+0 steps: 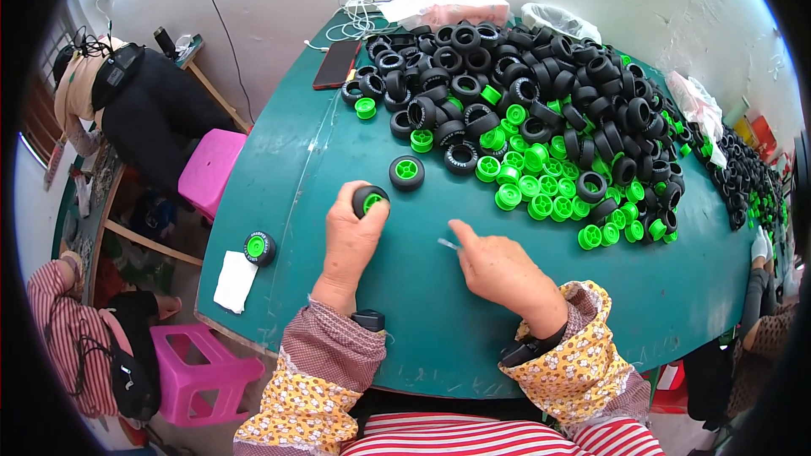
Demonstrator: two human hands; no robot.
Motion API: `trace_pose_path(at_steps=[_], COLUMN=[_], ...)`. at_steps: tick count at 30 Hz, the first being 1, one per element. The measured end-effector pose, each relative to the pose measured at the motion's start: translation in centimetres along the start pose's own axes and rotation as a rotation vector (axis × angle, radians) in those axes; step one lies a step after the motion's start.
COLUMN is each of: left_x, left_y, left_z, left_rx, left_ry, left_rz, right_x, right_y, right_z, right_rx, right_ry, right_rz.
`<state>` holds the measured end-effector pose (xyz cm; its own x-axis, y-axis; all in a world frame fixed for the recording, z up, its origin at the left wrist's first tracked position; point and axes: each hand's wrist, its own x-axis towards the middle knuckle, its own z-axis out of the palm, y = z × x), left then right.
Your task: Assembling black rubber toy tires onto green plastic wheel rims using a screwdriver for alignment.
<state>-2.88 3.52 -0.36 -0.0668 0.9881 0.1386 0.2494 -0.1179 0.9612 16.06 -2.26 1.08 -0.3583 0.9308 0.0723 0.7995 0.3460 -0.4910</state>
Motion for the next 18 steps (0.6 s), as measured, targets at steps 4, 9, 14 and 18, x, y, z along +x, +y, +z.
trace_pose_path(at_steps=[4,9,14,18], left_x=[-1.1,-2.0,-2.8,-3.6], left_y=[1.1,1.0,1.6,1.4], left_z=[1.1,2.1,3.5,4.4], left_rx=[-0.312,-0.254,-0.217,-0.281], left_ry=[-0.318,-0.402,-0.312,-0.282], left_rz=[-0.174,-0.120,0.012,0.089], right_x=[0.8,1.4,1.5,1.7], right_y=[1.8,3.5,0.9,-1.2], right_z=[0.8,1.1,0.5,2.4], right_rx=[-0.252,-0.427,-0.021,0.937], right_ry=[0.154,0.449,0.574,0.347], right_rz=[0.185,0.065,0.003,0.147])
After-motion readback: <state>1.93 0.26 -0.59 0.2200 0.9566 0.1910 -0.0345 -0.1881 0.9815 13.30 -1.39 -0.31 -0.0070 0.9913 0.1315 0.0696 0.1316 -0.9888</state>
